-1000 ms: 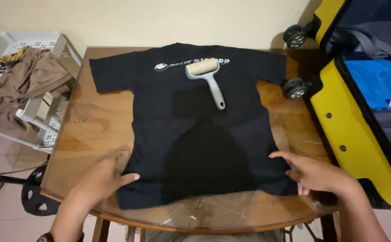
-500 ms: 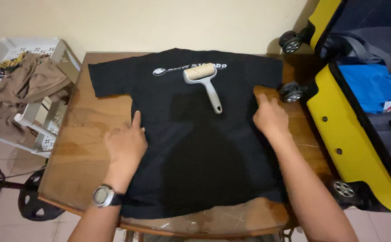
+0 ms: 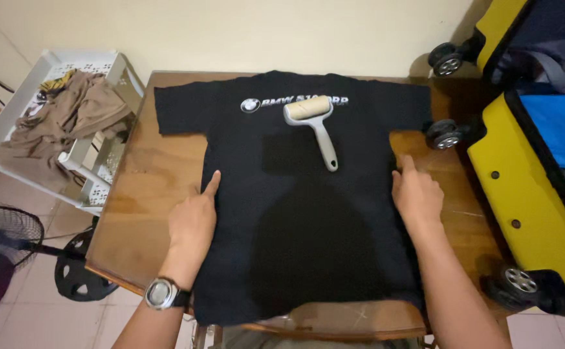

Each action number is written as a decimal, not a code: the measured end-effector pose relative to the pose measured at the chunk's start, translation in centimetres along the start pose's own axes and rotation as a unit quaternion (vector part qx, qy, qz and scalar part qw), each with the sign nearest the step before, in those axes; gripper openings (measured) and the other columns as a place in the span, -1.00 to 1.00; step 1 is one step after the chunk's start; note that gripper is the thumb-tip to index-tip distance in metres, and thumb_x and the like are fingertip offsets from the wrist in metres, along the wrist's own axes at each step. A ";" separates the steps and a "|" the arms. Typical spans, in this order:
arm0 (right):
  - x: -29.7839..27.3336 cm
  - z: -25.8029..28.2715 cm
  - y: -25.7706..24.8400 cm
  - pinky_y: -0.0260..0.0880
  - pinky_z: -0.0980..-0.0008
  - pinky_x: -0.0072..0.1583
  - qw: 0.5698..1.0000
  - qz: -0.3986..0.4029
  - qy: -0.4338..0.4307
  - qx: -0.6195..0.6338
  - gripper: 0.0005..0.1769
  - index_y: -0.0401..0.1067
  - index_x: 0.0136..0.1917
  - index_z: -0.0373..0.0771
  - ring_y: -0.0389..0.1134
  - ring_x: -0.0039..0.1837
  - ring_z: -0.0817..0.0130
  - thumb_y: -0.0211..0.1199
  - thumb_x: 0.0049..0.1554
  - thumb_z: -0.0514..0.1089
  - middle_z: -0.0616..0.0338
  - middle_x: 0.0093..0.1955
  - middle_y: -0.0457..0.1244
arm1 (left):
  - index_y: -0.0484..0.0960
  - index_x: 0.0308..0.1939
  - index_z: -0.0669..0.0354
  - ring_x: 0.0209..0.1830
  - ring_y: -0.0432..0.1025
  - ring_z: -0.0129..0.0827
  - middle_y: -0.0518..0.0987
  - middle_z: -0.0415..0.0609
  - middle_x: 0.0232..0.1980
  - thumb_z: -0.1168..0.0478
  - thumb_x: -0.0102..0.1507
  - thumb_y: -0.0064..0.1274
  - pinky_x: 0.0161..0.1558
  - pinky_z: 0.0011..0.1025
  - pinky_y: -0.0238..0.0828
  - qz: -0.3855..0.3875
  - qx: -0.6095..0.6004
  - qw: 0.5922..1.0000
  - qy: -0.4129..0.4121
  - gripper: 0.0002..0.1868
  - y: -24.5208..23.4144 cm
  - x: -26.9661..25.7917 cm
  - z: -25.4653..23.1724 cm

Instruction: The person lays a black t-shirt flat on a wooden table and uses a lint roller to remove lint from the front and back surfaces. The person repeatedly rolls the lint roller across the shirt, adjusts the shirt's position, and continues rolling until the entire surface is covered.

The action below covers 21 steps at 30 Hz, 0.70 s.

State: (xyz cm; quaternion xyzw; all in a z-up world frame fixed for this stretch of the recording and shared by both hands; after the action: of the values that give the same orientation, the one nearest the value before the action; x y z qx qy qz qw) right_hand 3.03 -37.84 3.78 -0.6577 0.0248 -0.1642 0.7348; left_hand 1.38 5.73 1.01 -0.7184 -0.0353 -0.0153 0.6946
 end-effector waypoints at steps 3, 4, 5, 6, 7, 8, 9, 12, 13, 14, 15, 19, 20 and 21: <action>-1.5 -0.3 -0.6 0.43 -0.19 0.03 1.000 0.015 -0.002 0.007 -0.58 0.33 0.35 -0.03 0.43 -0.01 -0.32 0.17 0.24 -0.01 -0.26 -0.07 0.40 | 0.25 0.52 -0.41 -0.25 0.60 -0.02 0.56 0.05 0.01 0.30 0.32 -0.21 -0.17 -0.12 0.57 0.010 0.025 1.000 -0.004 -0.30 -0.2 -1.6 0.0; -1.9 -0.2 -0.7 0.44 -0.19 0.03 1.000 0.026 -0.002 0.003 -0.57 0.32 0.38 -0.03 0.44 -0.01 -0.32 0.16 0.24 -0.03 -0.26 -0.07 0.40 | 0.25 0.53 -0.40 -0.24 0.60 -0.02 0.56 0.07 0.03 0.31 0.31 -0.20 -0.18 -0.13 0.58 0.011 0.026 1.000 -0.001 -0.29 -0.4 -2.0 0.0; -2.1 -0.2 -0.8 0.44 -0.19 0.03 0.999 0.037 -0.002 -0.001 -0.55 0.32 0.40 -0.03 0.44 -0.01 -0.32 0.15 0.24 -0.04 -0.26 -0.07 0.40 | 0.25 0.53 -0.39 -0.24 0.60 -0.02 0.56 0.09 0.04 0.32 0.30 -0.20 -0.19 -0.13 0.58 0.011 0.027 1.000 0.003 -0.28 -0.7 -2.3 0.1; -2.4 -0.2 -0.9 0.45 -0.18 0.04 0.999 0.047 -0.009 -0.009 -0.54 0.32 0.41 -0.03 0.45 0.00 -0.30 0.15 0.25 -0.04 -0.26 -0.06 0.41 | 0.25 0.53 -0.38 -0.23 0.60 -0.02 0.57 0.11 0.06 0.33 0.29 -0.19 -0.20 -0.14 0.58 0.014 0.027 1.000 0.005 -0.27 -0.8 -2.7 0.1; -2.7 -0.2 -0.9 0.45 -0.18 0.06 0.998 0.056 -0.017 -0.017 -0.54 0.32 0.42 -0.03 0.45 0.00 -0.28 0.14 0.25 -0.03 -0.25 -0.06 0.41 | 0.27 0.52 -0.38 -0.21 0.60 -0.02 0.58 0.10 0.04 0.24 0.33 -0.19 -0.17 -0.13 0.58 0.032 0.025 0.999 0.002 -0.34 -0.7 -2.9 0.1; -2.7 -0.2 -0.9 0.45 -0.17 0.07 0.997 0.065 -0.023 -0.024 -0.53 0.32 0.43 -0.03 0.46 0.01 -0.27 0.14 0.26 -0.03 -0.25 -0.06 0.42 | 0.29 0.51 -0.38 -0.18 0.60 -0.02 0.60 0.09 0.03 0.15 0.38 -0.20 -0.14 -0.12 0.57 0.049 0.025 0.999 0.001 -0.41 -0.8 -2.9 0.3; -2.5 0.0 -0.9 0.45 -0.17 0.07 0.997 0.058 -0.030 -0.029 -0.52 0.32 0.42 -0.05 0.45 0.02 -0.28 0.15 0.24 -0.02 -0.25 0.00 0.40 | 0.30 0.50 -0.38 -0.16 0.60 -0.02 0.61 0.08 0.01 0.06 0.42 -0.20 -0.11 -0.11 0.57 0.065 0.024 0.998 -0.001 -0.47 -0.8 -2.6 0.4; -0.5 0.4 -0.8 0.45 -0.15 0.07 0.998 0.026 -0.050 -0.029 -0.50 0.33 0.39 -0.10 0.42 0.09 -0.29 0.18 0.20 0.00 -0.25 0.13 0.34 | 0.43 0.39 -0.17 -0.21 0.59 0.06 0.59 0.19 0.00 -0.07 0.37 -0.11 -0.21 -0.04 0.54 0.000 -0.013 1.000 -0.023 -0.49 -2.1 -0.4 0.7; 0.6 0.6 -0.5 0.44 -0.15 0.09 0.998 0.008 -0.055 -0.017 -0.51 0.34 0.38 -0.09 0.40 0.13 -0.29 0.18 0.21 -0.01 -0.25 0.15 0.32 | 0.47 0.36 -0.11 -0.21 0.58 0.04 0.60 0.18 -0.03 -0.08 0.39 -0.10 -0.21 -0.05 0.53 -0.018 -0.007 1.000 -0.018 -0.52 -2.3 0.7 0.6; 1.7 1.0 -0.2 0.43 -0.15 0.11 0.998 -0.008 -0.062 -0.006 -0.52 0.35 0.38 -0.09 0.38 0.17 -0.28 0.18 0.21 -0.01 -0.25 0.17 0.31 | 0.51 0.32 -0.05 -0.22 0.58 0.02 0.61 0.18 -0.06 -0.08 0.40 -0.10 -0.21 -0.06 0.52 -0.035 -0.002 0.999 -0.016 -0.54 -2.5 2.0 0.6; 2.7 1.1 0.5 0.42 -0.15 0.11 0.998 -0.006 -0.063 0.001 -0.51 0.34 0.40 -0.10 0.37 0.16 -0.30 0.18 0.21 -0.02 -0.28 0.17 0.30 | 0.55 0.29 0.01 -0.22 0.58 0.01 0.61 0.18 -0.08 -0.08 0.42 -0.10 -0.20 -0.06 0.51 -0.051 0.003 0.999 -0.014 -0.55 -2.5 3.0 0.5; 5.8 1.9 3.0 0.43 -0.11 0.13 0.996 -0.042 -0.081 0.014 -0.48 0.38 0.43 -0.11 0.37 0.13 -0.28 0.13 0.19 -0.18 -0.30 0.14 0.28 | 0.69 0.07 -0.04 -0.16 0.56 -0.05 0.61 0.03 -0.12 0.09 0.30 0.01 -0.12 -0.08 0.45 -0.213 -0.016 0.976 0.049 -0.69 -3.1 5.2 -0.8; 6.0 1.8 3.5 0.44 -0.09 0.14 0.994 -0.059 -0.089 0.011 -0.46 0.40 0.43 -0.09 0.38 0.13 -0.25 0.11 0.18 -0.24 -0.29 0.13 0.29 | 0.70 0.06 -0.02 -0.16 0.56 -0.06 0.60 0.03 -0.13 0.13 0.29 0.01 -0.13 -0.08 0.44 -0.214 -0.018 0.975 0.050 -0.70 -2.6 5.5 -0.8; 6.1 1.5 4.0 0.44 -0.09 0.13 0.994 -0.059 -0.094 0.007 -0.44 0.40 0.44 -0.10 0.39 0.12 -0.24 0.11 0.16 -0.25 -0.29 0.11 0.29 | 0.71 0.04 -0.01 -0.16 0.55 -0.07 0.59 0.03 -0.14 0.16 0.28 0.01 -0.13 -0.08 0.43 -0.215 -0.020 0.975 0.052 -0.71 -2.0 5.7 -0.8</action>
State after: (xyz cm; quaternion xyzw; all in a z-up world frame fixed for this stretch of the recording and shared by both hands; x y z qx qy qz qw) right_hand 10.00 -37.75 1.21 -0.6653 -0.0843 -0.1453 0.7275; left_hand 6.97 5.19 3.49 -0.7060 -0.1525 -0.2017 0.6616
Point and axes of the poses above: each hand's wrist, its own x-axis towards the middle knuckle, its own y-axis out of the palm, z = x × y, the point moved 7 cm from there along x, towards the middle knuckle
